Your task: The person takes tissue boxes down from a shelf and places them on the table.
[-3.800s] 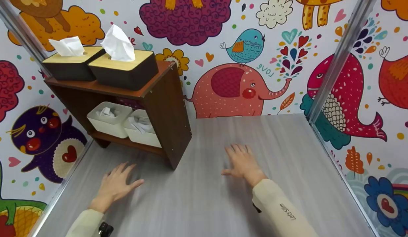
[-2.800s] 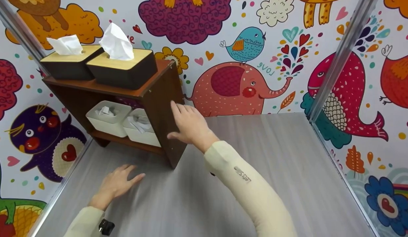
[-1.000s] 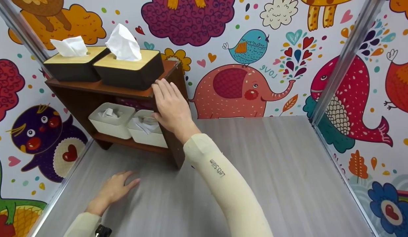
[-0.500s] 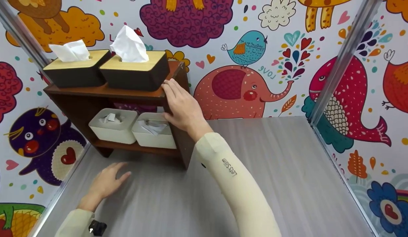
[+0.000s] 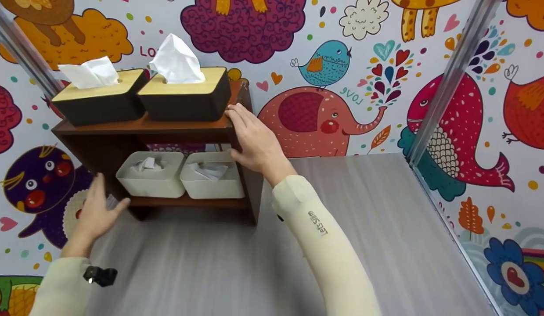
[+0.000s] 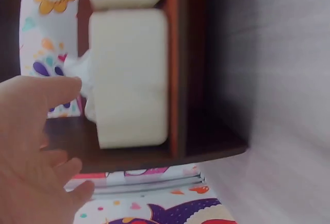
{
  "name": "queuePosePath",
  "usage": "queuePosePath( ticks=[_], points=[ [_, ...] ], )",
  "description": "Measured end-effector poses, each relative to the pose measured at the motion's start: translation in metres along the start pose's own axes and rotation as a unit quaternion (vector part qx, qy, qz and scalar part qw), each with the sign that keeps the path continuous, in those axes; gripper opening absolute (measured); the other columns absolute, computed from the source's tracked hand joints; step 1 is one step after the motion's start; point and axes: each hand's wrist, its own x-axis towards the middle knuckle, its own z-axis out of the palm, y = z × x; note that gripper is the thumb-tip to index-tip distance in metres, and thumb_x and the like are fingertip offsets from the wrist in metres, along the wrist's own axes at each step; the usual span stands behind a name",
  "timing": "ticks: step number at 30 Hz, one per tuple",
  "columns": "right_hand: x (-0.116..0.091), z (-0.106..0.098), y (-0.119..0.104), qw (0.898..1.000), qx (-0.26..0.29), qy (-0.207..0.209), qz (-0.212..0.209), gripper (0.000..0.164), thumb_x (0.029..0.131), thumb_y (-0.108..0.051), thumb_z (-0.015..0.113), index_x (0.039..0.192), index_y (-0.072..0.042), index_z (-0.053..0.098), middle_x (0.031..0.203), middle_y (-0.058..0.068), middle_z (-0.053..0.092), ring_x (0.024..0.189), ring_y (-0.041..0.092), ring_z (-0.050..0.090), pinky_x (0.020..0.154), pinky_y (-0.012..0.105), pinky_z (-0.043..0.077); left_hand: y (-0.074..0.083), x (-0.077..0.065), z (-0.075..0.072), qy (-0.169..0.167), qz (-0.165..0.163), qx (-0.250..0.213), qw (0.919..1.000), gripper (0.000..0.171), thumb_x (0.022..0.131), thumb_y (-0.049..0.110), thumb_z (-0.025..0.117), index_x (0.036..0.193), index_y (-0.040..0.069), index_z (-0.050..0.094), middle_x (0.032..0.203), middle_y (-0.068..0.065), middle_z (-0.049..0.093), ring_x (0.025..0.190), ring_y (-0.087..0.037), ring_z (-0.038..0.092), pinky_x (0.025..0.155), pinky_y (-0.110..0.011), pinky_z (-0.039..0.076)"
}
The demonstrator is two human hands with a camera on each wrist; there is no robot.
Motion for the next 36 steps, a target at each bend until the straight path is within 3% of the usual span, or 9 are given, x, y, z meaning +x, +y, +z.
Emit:
queuePosePath(
  ticks=[4, 8, 14, 21, 27, 36],
  points=[
    [-0.003, -0.002, 0.003, 1.000, 0.009, 0.005, 0.006, 0.087, 0.071, -0.034, 0.075, 0.143, -0.019, 0.028, 0.151, -0.004, 0.025, 0.139, 0.014, 0.024, 0.106, 0.036, 0.037, -0.001, 0.003, -0.010, 0.038, -0.012, -0.010, 0.9991, 0.094, 0.087, 0.028, 0.057, 0.145, 0.009, -0.014, 0.153, -0.015, -0.014, 0.138, -0.045, 0.006, 0.109, -0.061, 0.010],
    [-0.007, -0.003, 0.008, 1.000, 0.015, 0.017, 0.007, 0.087, 0.072, -0.033, 0.075, 0.143, -0.021, 0.028, 0.151, -0.005, 0.026, 0.139, 0.013, 0.025, 0.107, 0.037, 0.036, 0.001, 0.004, -0.010, 0.061, -0.005, 0.006, 0.9981, 0.095, 0.087, 0.027, 0.056, 0.144, 0.007, -0.017, 0.152, -0.010, -0.021, 0.141, -0.035, -0.005, 0.114, -0.054, -0.002],
    [-0.012, -0.008, 0.018, 0.999, 0.014, 0.026, 0.016, 0.086, 0.071, -0.031, 0.075, 0.143, -0.022, 0.028, 0.150, -0.005, 0.026, 0.139, 0.013, 0.025, 0.108, 0.038, 0.034, 0.004, 0.002, -0.006, 0.084, -0.008, 0.009, 0.9964, 0.094, 0.087, 0.024, 0.055, 0.144, 0.009, -0.019, 0.152, -0.007, -0.020, 0.143, -0.029, -0.004, 0.116, -0.047, -0.002],
    [-0.018, -0.015, 0.027, 0.999, 0.014, 0.028, 0.025, 0.084, 0.072, -0.026, 0.074, 0.143, -0.021, 0.029, 0.150, -0.002, 0.028, 0.138, 0.015, 0.026, 0.109, 0.039, 0.032, 0.012, 0.001, -0.005, 0.091, 0.002, 0.026, 0.9955, 0.092, 0.088, 0.023, 0.055, 0.145, 0.010, -0.016, 0.154, -0.008, -0.012, 0.143, -0.028, 0.001, 0.117, -0.044, 0.002],
    [-0.025, -0.018, 0.036, 0.999, 0.021, 0.032, 0.038, 0.082, 0.073, -0.024, 0.074, 0.142, -0.023, 0.030, 0.150, -0.004, 0.028, 0.138, 0.014, 0.026, 0.110, 0.039, 0.032, 0.025, 0.003, -0.007, 0.085, 0.011, 0.028, 0.9959, 0.092, 0.088, 0.023, 0.055, 0.144, 0.010, -0.016, 0.154, -0.010, -0.012, 0.142, -0.034, 0.004, 0.114, -0.050, 0.009],
    [-0.033, -0.032, 0.051, 0.997, 0.024, 0.045, 0.057, 0.072, 0.076, -0.024, 0.070, 0.139, -0.020, 0.035, 0.148, -0.006, 0.032, 0.137, 0.014, 0.029, 0.110, 0.040, 0.032, 0.041, 0.003, -0.002, 0.076, 0.043, 0.039, 0.9955, 0.088, 0.089, 0.024, 0.054, 0.145, 0.008, -0.012, 0.154, -0.013, -0.006, 0.142, -0.032, 0.006, 0.116, -0.046, 0.008]
  ],
)
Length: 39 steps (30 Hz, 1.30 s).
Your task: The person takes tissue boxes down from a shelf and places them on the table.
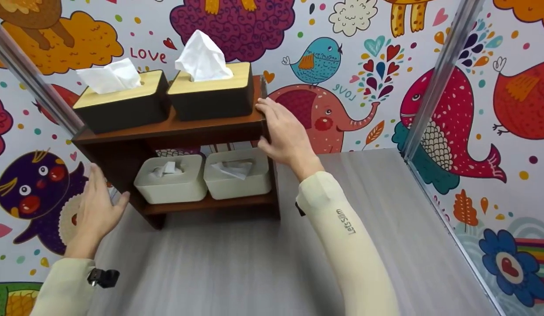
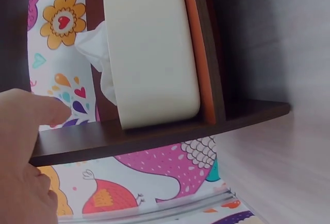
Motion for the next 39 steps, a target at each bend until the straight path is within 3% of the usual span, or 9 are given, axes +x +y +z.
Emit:
queuePosePath(
  ticks=[6, 12, 20, 27, 35, 39],
  points=[
    [-0.006, -0.011, 0.014, 1.000, -0.008, 0.012, 0.015, 0.070, 0.077, -0.023, 0.069, 0.138, -0.021, 0.036, 0.147, -0.006, 0.034, 0.135, 0.015, 0.032, 0.110, 0.041, 0.031, 0.015, 0.003, 0.000, 0.010, 0.027, 0.007, 0.9996, 0.087, 0.088, 0.024, 0.056, 0.147, 0.008, -0.006, 0.155, -0.014, 0.001, 0.141, -0.033, 0.013, 0.115, -0.045, 0.012],
    [-0.011, -0.024, 0.027, 0.999, -0.025, 0.038, 0.023, 0.063, 0.077, -0.018, 0.065, 0.135, -0.017, 0.042, 0.142, -0.002, 0.042, 0.131, 0.019, 0.038, 0.110, 0.040, 0.030, 0.034, 0.009, 0.002, -0.018, 0.036, 0.007, 0.9992, 0.087, 0.089, 0.026, 0.055, 0.147, 0.008, -0.007, 0.154, -0.014, 0.003, 0.139, -0.037, 0.015, 0.114, -0.049, 0.015],
    [-0.019, -0.033, 0.038, 0.997, -0.035, 0.035, 0.055, 0.061, 0.080, -0.019, 0.063, 0.138, -0.020, 0.041, 0.144, -0.003, 0.040, 0.134, 0.018, 0.035, 0.111, 0.041, 0.030, 0.050, 0.008, 0.003, -0.041, 0.037, 0.011, 0.9984, 0.087, 0.089, 0.028, 0.055, 0.147, 0.011, -0.009, 0.154, -0.014, 0.005, 0.139, -0.036, 0.018, 0.113, -0.048, 0.017],
    [-0.023, -0.038, 0.044, 0.995, -0.022, 0.043, 0.083, 0.063, 0.081, -0.016, 0.063, 0.138, -0.022, 0.039, 0.145, -0.004, 0.038, 0.133, 0.018, 0.035, 0.110, 0.043, 0.030, 0.061, 0.009, 0.007, -0.019, 0.067, 0.016, 0.9974, 0.092, 0.084, 0.031, 0.060, 0.147, 0.007, -0.004, 0.153, -0.016, 0.012, 0.139, -0.035, 0.021, 0.113, -0.047, 0.020],
    [-0.028, -0.043, 0.055, 0.994, -0.018, 0.053, 0.089, 0.062, 0.082, -0.013, 0.062, 0.139, -0.023, 0.039, 0.145, -0.005, 0.038, 0.132, 0.019, 0.036, 0.110, 0.045, 0.030, 0.073, 0.010, 0.014, -0.019, 0.073, 0.022, 0.9969, 0.091, 0.083, 0.033, 0.058, 0.147, 0.006, 0.000, 0.152, -0.016, 0.018, 0.137, -0.034, 0.025, 0.114, -0.044, 0.018],
    [-0.030, -0.047, 0.061, 0.994, -0.026, 0.051, 0.088, 0.062, 0.081, -0.012, 0.062, 0.139, -0.021, 0.039, 0.145, -0.002, 0.039, 0.132, 0.020, 0.036, 0.113, 0.042, 0.024, 0.078, 0.009, 0.019, -0.022, 0.082, 0.019, 0.9962, 0.090, 0.084, 0.034, 0.057, 0.147, 0.006, -0.001, 0.152, -0.015, 0.017, 0.138, -0.033, 0.025, 0.115, -0.042, 0.018]
  ],
)
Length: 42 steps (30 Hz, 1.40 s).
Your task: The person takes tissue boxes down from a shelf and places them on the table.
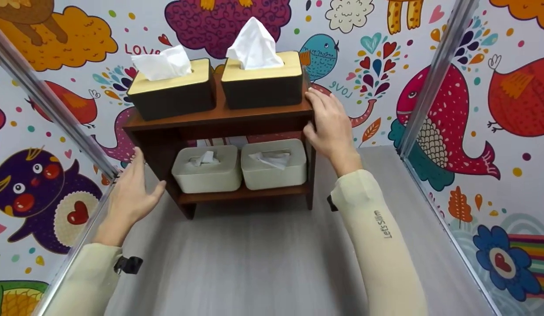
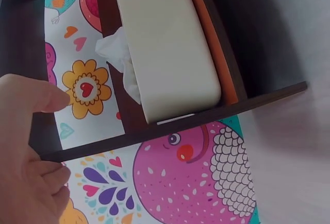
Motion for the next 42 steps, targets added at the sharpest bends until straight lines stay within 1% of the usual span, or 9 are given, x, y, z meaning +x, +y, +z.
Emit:
queuePosePath(
  ticks=[5, 12, 18, 23, 27, 30, 33, 36, 42],
  points=[
    [0.001, -0.003, 0.004, 1.000, -0.001, -0.011, 0.003, 0.062, 0.082, -0.013, 0.061, 0.139, -0.020, 0.038, 0.145, -0.002, 0.038, 0.134, 0.019, 0.034, 0.116, 0.040, 0.018, 0.004, 0.000, 0.003, -0.006, -0.004, 0.003, 1.0000, 0.091, 0.084, 0.035, 0.058, 0.147, 0.007, -0.002, 0.153, -0.014, 0.015, 0.138, -0.032, 0.025, 0.114, -0.043, 0.020],
    [0.000, -0.005, 0.007, 1.000, 0.001, -0.013, 0.012, 0.063, 0.083, -0.015, 0.061, 0.140, -0.024, 0.036, 0.146, -0.005, 0.037, 0.132, 0.019, 0.035, 0.111, 0.046, 0.026, 0.004, 0.001, -0.002, 0.009, 0.006, 0.028, 0.9996, 0.089, 0.084, 0.029, 0.060, 0.148, 0.008, 0.002, 0.152, -0.014, 0.018, 0.137, -0.031, 0.026, 0.114, -0.043, 0.021],
    [0.000, -0.008, 0.006, 1.000, -0.001, -0.030, 0.007, 0.065, 0.083, -0.014, 0.061, 0.141, -0.023, 0.033, 0.148, -0.004, 0.033, 0.135, 0.020, 0.031, 0.114, 0.046, 0.020, 0.005, 0.007, -0.021, 0.048, 0.019, 0.040, 0.9979, 0.087, 0.083, 0.025, 0.062, 0.148, 0.012, 0.006, 0.155, -0.008, 0.010, 0.142, -0.026, 0.015, 0.116, -0.042, 0.016],
    [0.002, -0.010, 0.006, 0.998, -0.003, -0.056, 0.002, 0.065, 0.085, -0.014, 0.061, 0.142, -0.022, 0.030, 0.149, -0.002, 0.029, 0.139, 0.018, 0.024, 0.117, 0.043, 0.011, 0.016, 0.018, -0.038, 0.063, 0.029, 0.058, 0.9959, 0.084, 0.084, 0.026, 0.060, 0.148, 0.012, 0.007, 0.155, -0.008, 0.009, 0.143, -0.025, 0.013, 0.117, -0.040, 0.012],
    [0.003, -0.013, 0.007, 0.997, 0.001, -0.074, -0.003, 0.065, 0.086, -0.014, 0.060, 0.143, -0.021, 0.029, 0.150, -0.002, 0.028, 0.140, 0.018, 0.022, 0.117, 0.043, 0.009, 0.026, 0.026, -0.045, 0.075, 0.039, 0.077, 0.9934, 0.081, 0.085, 0.026, 0.058, 0.148, 0.009, 0.010, 0.155, -0.009, 0.010, 0.143, -0.025, 0.012, 0.117, -0.039, 0.011],
    [0.004, -0.015, 0.007, 0.996, -0.001, -0.083, -0.011, 0.065, 0.087, -0.014, 0.059, 0.143, -0.019, 0.028, 0.151, 0.000, 0.027, 0.140, 0.019, 0.021, 0.117, 0.045, 0.008, 0.031, 0.034, -0.048, 0.064, 0.044, 0.089, 0.9930, 0.079, 0.086, 0.027, 0.057, 0.148, 0.008, 0.011, 0.155, -0.010, 0.012, 0.142, -0.026, 0.013, 0.117, -0.039, 0.011],
    [0.004, -0.016, 0.007, 0.996, -0.001, -0.087, -0.015, 0.064, 0.087, -0.015, 0.058, 0.143, -0.019, 0.028, 0.151, 0.001, 0.027, 0.140, 0.020, 0.020, 0.116, 0.046, 0.008, 0.035, 0.041, -0.051, 0.037, 0.036, 0.094, 0.9942, 0.079, 0.086, 0.029, 0.056, 0.147, 0.006, 0.012, 0.154, -0.012, 0.014, 0.142, -0.027, 0.013, 0.117, -0.040, 0.010],
    [0.004, -0.015, 0.007, 0.996, 0.006, -0.089, -0.012, 0.065, 0.087, -0.015, 0.059, 0.144, -0.021, 0.027, 0.151, 0.000, 0.026, 0.141, 0.019, 0.020, 0.116, 0.045, 0.008, 0.038, 0.046, -0.053, 0.022, 0.025, 0.092, 0.9952, 0.077, 0.085, 0.029, 0.056, 0.147, 0.005, 0.015, 0.153, -0.013, 0.017, 0.142, -0.028, 0.014, 0.117, -0.040, 0.011],
    [0.004, -0.017, 0.008, 0.996, 0.011, -0.091, -0.007, 0.066, 0.087, -0.015, 0.059, 0.144, -0.023, 0.026, 0.151, -0.001, 0.026, 0.141, 0.018, 0.020, 0.117, 0.044, 0.007, 0.043, 0.047, -0.054, 0.035, 0.026, 0.099, 0.9941, 0.075, 0.083, 0.031, 0.058, 0.144, 0.004, 0.024, 0.150, -0.015, 0.026, 0.140, -0.029, 0.021, 0.116, -0.041, 0.016]
  ],
)
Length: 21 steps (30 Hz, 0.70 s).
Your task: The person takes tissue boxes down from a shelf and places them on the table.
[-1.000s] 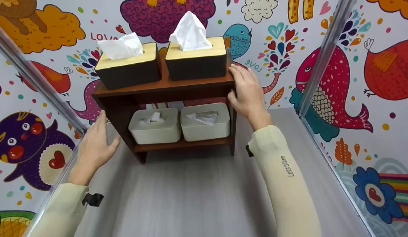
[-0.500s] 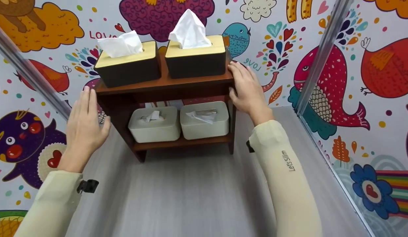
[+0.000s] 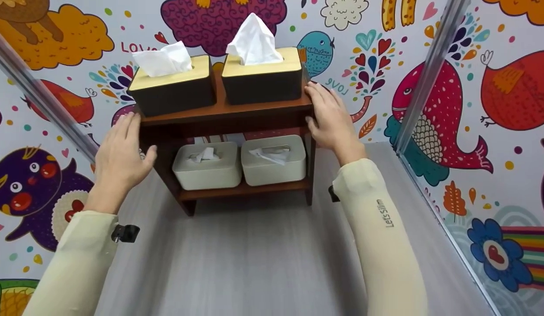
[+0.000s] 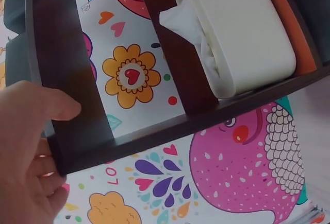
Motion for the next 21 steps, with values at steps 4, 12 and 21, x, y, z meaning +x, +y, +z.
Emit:
queuePosePath(
  ticks=[4, 12, 21],
  points=[
    [0.000, -0.002, 0.001, 1.000, -0.005, -0.010, 0.009, 0.066, 0.088, -0.016, 0.058, 0.145, -0.023, 0.024, 0.152, -0.001, 0.024, 0.142, 0.019, 0.018, 0.117, 0.044, 0.006, 0.004, -0.002, -0.001, 0.007, 0.002, 0.015, 0.9999, 0.075, 0.082, 0.033, 0.059, 0.143, 0.004, 0.026, 0.149, -0.015, 0.029, 0.139, -0.029, 0.024, 0.116, -0.040, 0.017],
    [0.003, -0.007, 0.002, 0.999, -0.009, -0.032, 0.022, 0.071, 0.087, -0.019, 0.059, 0.146, -0.026, 0.021, 0.153, -0.001, 0.022, 0.142, 0.021, 0.016, 0.115, 0.049, 0.009, 0.007, -0.003, -0.001, -0.015, 0.000, 0.034, 0.9993, 0.080, 0.081, 0.035, 0.060, 0.145, 0.005, 0.021, 0.151, -0.015, 0.024, 0.140, -0.029, 0.019, 0.116, -0.041, 0.014],
    [0.012, -0.024, -0.007, 0.995, 0.080, -0.023, 0.064, 0.088, 0.079, -0.051, 0.062, 0.148, -0.024, 0.013, 0.154, 0.002, 0.017, 0.141, 0.023, 0.014, 0.112, 0.057, 0.015, 0.009, -0.004, -0.001, -0.007, 0.011, 0.064, 0.9979, 0.081, 0.080, 0.034, 0.060, 0.144, 0.002, 0.022, 0.149, -0.017, 0.025, 0.139, -0.031, 0.020, 0.116, -0.041, 0.016]
  ],
)
